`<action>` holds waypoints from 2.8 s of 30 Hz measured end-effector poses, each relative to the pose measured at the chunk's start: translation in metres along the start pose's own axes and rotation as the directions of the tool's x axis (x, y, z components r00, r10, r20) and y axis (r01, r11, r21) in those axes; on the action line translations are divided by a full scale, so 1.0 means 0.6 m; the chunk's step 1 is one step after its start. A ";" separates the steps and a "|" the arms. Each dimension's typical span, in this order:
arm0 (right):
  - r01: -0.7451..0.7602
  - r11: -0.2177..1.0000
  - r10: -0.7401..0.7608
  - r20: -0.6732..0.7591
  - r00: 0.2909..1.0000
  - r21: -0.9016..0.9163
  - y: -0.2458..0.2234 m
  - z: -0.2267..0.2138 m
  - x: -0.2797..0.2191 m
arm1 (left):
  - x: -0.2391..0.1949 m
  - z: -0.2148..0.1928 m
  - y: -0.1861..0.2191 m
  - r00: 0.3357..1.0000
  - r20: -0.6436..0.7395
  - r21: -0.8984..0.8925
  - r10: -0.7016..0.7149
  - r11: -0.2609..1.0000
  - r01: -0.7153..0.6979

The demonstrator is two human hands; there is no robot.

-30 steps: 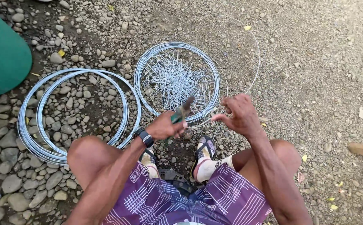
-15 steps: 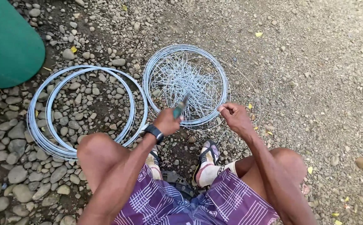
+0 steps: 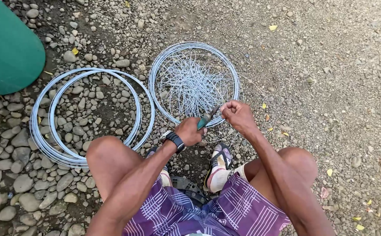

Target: Cutting individual strands of metal wire from a coil using wire cutters

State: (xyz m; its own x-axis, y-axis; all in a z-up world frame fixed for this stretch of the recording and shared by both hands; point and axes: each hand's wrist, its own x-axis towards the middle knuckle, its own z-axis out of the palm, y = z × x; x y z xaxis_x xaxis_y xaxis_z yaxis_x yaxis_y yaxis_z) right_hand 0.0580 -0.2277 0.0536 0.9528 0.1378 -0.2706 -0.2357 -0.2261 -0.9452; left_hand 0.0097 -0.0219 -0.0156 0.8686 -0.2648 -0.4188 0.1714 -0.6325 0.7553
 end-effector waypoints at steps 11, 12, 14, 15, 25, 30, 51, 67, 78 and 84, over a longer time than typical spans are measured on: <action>-0.002 0.977 0.002 -0.002 1.000 -0.212 0.033 -0.003 0.018 | 0.050 0.043 -0.021 0.999 0.024 -0.154 0.040 0.987 -0.036; 0.000 0.977 0.000 0.000 1.000 -0.214 0.037 -0.004 0.019 | 0.046 0.038 -0.013 0.999 0.021 -0.156 0.041 0.987 -0.037; -0.021 0.967 0.019 -0.010 1.000 -0.255 0.046 -0.008 0.022 | 0.036 0.030 0.003 0.994 0.046 -0.204 0.103 0.975 -0.091; -0.023 0.966 0.022 -0.008 1.000 -0.258 0.052 -0.010 0.022 | 0.031 0.035 0.006 0.994 0.046 -0.208 0.101 0.974 -0.090; -0.037 0.941 0.048 0.025 0.999 -0.337 0.071 -0.016 0.016 | 0.074 0.109 -0.049 0.990 -0.055 -0.086 0.132 0.987 -0.136; -0.036 0.934 0.046 0.020 0.999 -0.356 0.090 -0.028 0.029 | 0.057 0.094 -0.028 0.986 -0.087 -0.081 0.143 0.985 -0.150; -0.047 0.932 0.051 0.001 0.999 -0.359 0.076 -0.031 0.032 | 0.055 0.093 -0.034 0.987 -0.027 -0.230 0.160 0.960 -0.162; -0.144 0.839 0.216 0.078 0.973 -0.525 0.011 -0.040 0.001 | 0.052 0.094 -0.044 0.977 -0.032 -0.521 -0.213 0.837 0.165; -0.023 0.824 0.076 0.070 0.995 -0.566 0.040 -0.038 0.020 | 0.151 0.144 -0.155 0.984 0.175 0.489 -0.031 0.870 -0.060; 0.507 0.562 -0.476 0.246 0.844 -0.653 -0.013 -0.012 0.018 | 0.174 0.116 -0.171 0.989 0.138 0.295 0.060 0.950 -0.099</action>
State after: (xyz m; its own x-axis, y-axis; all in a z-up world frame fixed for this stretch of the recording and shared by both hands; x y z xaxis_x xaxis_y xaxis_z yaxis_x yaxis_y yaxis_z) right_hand 0.0717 -0.2315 0.0591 0.8697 0.4609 0.1766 0.4756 -0.6870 -0.5493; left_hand 0.0504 -0.0354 -0.1717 0.8045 -0.4002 -0.4388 -0.0601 -0.7900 0.6102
